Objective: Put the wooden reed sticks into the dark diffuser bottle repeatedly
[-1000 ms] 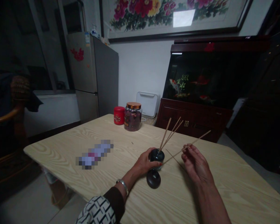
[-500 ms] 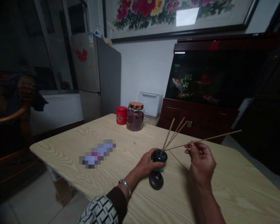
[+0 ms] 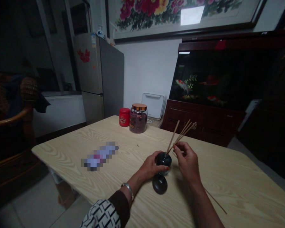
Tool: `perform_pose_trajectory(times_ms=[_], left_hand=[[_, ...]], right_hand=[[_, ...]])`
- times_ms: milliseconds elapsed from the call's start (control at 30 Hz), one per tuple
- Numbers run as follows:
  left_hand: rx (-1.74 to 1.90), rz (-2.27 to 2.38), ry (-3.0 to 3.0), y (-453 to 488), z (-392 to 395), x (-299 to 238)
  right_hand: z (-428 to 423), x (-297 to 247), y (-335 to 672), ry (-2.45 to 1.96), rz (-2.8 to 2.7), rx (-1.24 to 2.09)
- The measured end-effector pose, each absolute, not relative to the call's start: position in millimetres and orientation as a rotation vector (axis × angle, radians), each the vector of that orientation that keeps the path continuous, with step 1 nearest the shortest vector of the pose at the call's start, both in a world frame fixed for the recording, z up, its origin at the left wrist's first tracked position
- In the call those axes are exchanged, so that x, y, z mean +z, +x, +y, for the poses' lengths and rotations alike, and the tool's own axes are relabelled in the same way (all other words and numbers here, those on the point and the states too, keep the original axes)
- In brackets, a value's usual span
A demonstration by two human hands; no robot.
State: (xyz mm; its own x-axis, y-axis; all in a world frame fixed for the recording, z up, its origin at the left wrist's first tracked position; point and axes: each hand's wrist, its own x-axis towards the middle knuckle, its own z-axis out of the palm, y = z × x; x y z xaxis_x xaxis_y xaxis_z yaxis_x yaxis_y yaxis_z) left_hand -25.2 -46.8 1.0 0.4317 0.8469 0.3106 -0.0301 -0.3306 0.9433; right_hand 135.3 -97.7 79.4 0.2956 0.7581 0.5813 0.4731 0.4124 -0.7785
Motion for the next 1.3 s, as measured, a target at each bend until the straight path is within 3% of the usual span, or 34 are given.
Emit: perform_pose_trajectory(times_ms=[433,733,967,1300], left_hand=[[1.073,0.681,1.65,-24,-44,-5],[1.079,0.658,1.631,-22,-42,-8],[1.089,0.662,1.65,-23,-43,-6],[1.074,0.644,1.613,-23,-44,-5]], right_hand=[[-101,61,174,-1.402,-1.357,0.375],[-113,23,236,-2.297,-1.727,0.025],[-109,21,230,-2.317,-1.7,0.008],[-108,31,228,-2.02,-1.509,0.057]])
